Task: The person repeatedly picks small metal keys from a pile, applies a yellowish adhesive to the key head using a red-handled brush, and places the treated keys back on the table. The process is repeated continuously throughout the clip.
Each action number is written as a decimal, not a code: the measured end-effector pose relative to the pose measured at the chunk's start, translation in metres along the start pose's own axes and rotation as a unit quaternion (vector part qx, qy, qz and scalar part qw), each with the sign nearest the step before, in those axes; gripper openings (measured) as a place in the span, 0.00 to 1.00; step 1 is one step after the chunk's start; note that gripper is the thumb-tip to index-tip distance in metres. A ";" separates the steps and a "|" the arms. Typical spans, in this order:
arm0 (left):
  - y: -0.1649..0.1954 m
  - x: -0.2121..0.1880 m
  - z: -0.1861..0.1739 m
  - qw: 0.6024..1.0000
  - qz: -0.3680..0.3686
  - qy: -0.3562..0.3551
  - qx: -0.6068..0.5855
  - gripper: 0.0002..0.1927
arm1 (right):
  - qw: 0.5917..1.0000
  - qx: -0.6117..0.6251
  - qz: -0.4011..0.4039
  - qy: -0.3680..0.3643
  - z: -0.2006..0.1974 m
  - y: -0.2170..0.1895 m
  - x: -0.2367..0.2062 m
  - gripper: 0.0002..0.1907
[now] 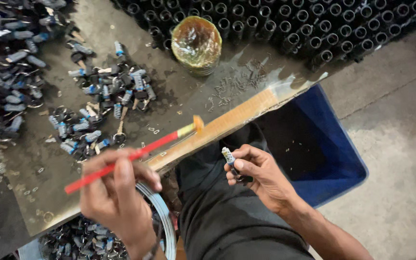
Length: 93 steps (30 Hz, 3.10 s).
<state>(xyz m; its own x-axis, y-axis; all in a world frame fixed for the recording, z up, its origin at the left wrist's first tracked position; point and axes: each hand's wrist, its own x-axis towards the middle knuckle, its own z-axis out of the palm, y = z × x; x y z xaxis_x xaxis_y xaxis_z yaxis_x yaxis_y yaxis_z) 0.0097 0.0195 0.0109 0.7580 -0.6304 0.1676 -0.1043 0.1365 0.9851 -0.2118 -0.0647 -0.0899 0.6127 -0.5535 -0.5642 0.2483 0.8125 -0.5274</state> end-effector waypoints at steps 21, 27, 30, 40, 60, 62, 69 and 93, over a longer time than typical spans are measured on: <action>0.042 0.068 -0.050 0.885 0.060 -0.062 0.457 0.07 | 0.912 -0.279 0.050 -0.298 0.090 0.082 0.024 0.30; 0.009 0.054 -0.060 0.772 0.079 -0.177 0.605 0.08 | 0.785 -0.419 -0.181 -0.418 0.096 0.126 0.016 0.32; -0.010 0.045 -0.070 0.749 0.074 -0.181 0.633 0.08 | 0.847 -0.393 -0.091 -0.347 0.063 0.095 0.015 0.27; 0.021 0.016 -0.058 0.877 0.061 -0.070 0.471 0.13 | 0.871 -0.368 -0.281 -0.164 0.070 0.013 -0.011 0.14; -0.064 0.037 0.055 0.826 0.231 -0.290 0.425 0.16 | 0.959 -0.267 -0.079 -0.060 -0.013 0.034 -0.006 0.22; -0.062 0.034 0.049 0.822 0.237 -0.295 0.426 0.18 | 0.961 -0.252 -0.091 -0.064 -0.015 0.032 -0.005 0.20; -0.057 0.023 0.029 0.830 0.239 -0.293 0.411 0.22 | 0.975 -0.201 -0.068 -0.064 -0.010 0.015 0.003 0.13; -0.055 0.003 0.031 0.949 -0.013 -0.142 0.281 0.06 | 0.934 -0.322 -0.148 0.051 0.035 -0.009 0.024 0.05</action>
<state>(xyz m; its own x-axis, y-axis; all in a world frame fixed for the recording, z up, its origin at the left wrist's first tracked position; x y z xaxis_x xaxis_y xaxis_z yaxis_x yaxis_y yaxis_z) -0.0018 -0.0138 -0.0420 0.5685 -0.8198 0.0683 -0.4756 -0.2598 0.8404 -0.1725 -0.0786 -0.0765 0.5055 -0.7776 -0.3739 -0.1270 0.3615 -0.9237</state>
